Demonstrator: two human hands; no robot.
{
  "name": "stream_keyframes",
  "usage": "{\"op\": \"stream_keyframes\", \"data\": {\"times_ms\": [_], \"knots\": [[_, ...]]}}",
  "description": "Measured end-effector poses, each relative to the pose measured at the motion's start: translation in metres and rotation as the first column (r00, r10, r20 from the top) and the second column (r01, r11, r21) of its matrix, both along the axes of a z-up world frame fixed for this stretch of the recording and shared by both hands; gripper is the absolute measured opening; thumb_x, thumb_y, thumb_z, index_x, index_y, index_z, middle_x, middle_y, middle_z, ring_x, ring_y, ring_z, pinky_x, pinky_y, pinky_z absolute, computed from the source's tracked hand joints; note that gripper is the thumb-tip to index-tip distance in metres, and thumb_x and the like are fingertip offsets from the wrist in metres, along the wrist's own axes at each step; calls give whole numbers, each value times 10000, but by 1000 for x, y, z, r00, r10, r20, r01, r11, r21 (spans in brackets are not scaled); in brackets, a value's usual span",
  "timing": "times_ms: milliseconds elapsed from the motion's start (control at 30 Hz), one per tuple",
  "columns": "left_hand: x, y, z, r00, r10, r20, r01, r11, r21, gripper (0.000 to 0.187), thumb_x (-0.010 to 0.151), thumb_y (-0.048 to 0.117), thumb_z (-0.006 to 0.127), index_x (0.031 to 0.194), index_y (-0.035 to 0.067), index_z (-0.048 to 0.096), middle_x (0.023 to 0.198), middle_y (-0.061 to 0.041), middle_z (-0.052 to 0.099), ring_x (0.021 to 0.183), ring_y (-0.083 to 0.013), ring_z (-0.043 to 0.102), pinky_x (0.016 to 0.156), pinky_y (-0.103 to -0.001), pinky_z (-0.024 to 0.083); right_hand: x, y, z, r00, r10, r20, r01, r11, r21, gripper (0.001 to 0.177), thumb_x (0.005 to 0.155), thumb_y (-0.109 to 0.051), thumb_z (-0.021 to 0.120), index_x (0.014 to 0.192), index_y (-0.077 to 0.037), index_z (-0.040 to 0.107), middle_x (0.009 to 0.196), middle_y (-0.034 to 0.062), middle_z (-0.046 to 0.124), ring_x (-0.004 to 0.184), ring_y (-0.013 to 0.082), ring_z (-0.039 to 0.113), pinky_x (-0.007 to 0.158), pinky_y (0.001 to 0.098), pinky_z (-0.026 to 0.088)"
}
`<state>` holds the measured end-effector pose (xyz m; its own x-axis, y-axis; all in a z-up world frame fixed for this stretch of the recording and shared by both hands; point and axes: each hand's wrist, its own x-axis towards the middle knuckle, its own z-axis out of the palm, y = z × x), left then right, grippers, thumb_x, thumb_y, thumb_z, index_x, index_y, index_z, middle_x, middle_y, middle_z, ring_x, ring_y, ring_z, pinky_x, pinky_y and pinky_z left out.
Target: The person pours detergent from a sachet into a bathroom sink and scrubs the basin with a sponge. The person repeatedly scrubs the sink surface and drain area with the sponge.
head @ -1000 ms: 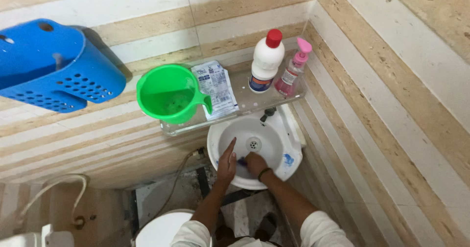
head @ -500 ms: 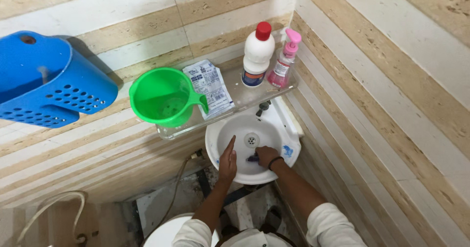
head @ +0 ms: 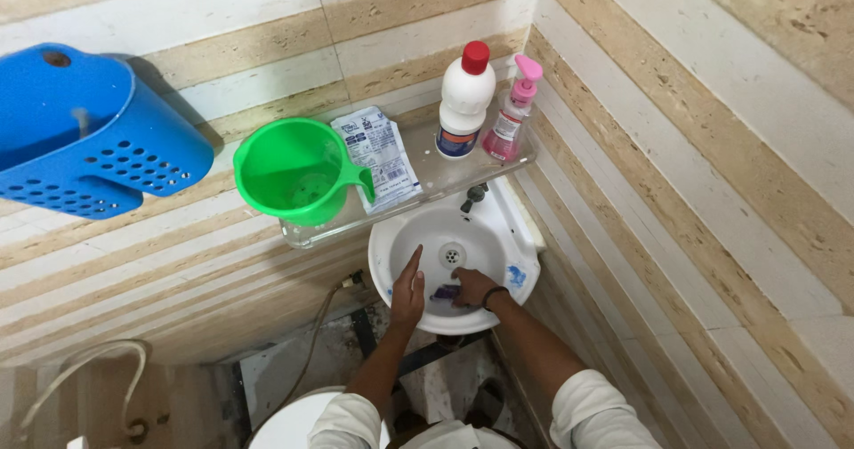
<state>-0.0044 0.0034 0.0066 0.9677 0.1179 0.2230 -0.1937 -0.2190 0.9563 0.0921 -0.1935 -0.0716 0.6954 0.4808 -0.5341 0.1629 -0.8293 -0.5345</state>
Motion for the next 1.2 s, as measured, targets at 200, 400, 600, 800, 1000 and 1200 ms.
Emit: {"op": "stream_keyframes", "data": {"times_ms": [200, 400, 600, 800, 1000, 1200], "knots": [[0, 0, -5, 1000, 8, 29, -9, 1000, 15, 550, 1106, 338, 388, 1557, 26, 430, 1581, -213, 483, 1495, -367, 422, 1221, -429, 316, 1, 5, 3, 989, 142, 31, -142, 990, -10, 590, 642, -424, 907, 1074, -42, 783, 1051, 147, 760, 975, 291, 715, 879, 381, 554], [1, -1, -9, 999, 40, 23, -41, 999, 16, 541, 1098, 330, 397, 1552, 42, 447, 1560, -214, 508, 1476, -365, 453, 1204, -426, 336, 3, 8, 17, 981, 45, -190, -54, 998, -38, 747, 803, -686, 717, 1067, 9, 788, 1054, 183, 785, 975, 287, 718, 878, 390, 527], [-2, 0, -3, 999, 41, 1, -41, 999, 13, 545, 1090, 329, 403, 1554, 46, 446, 1552, -210, 520, 1466, -360, 469, 1207, -425, 335, 2, 5, 2, 979, 30, -201, -16, 997, 71, 779, 725, -505, 849, 1310, -41, 629, 1278, 144, 690, 1171, 260, 657, 1032, 353, 497], [-1, -1, -1, 1000, 30, -9, -30, 999, 12, 547, 1097, 340, 396, 1554, 45, 444, 1566, -213, 497, 1481, -369, 430, 1212, -433, 315, -8, 9, 5, 989, 23, -147, -11, 997, 81, 787, 671, -421, 902, 1304, -23, 657, 1295, 156, 688, 1189, 267, 647, 1040, 354, 487], [-2, -2, 2, 999, 38, -39, -37, 999, 30, 558, 1094, 358, 390, 1555, 50, 453, 1549, -216, 516, 1473, -368, 445, 1216, -438, 310, -21, 14, 32, 991, -27, -131, 49, 985, 163, 636, 650, -467, 879, 1069, -3, 766, 1061, 168, 795, 988, 264, 739, 924, 360, 546], [-3, -1, 6, 1000, 16, -4, -16, 1000, 13, 561, 1097, 360, 398, 1552, 35, 439, 1550, -223, 514, 1467, -367, 459, 1205, -437, 328, -20, 14, 28, 995, -51, -82, 72, 959, 274, 598, 772, -510, 830, 1088, -13, 724, 1054, 137, 762, 981, 241, 706, 916, 374, 520]]}}
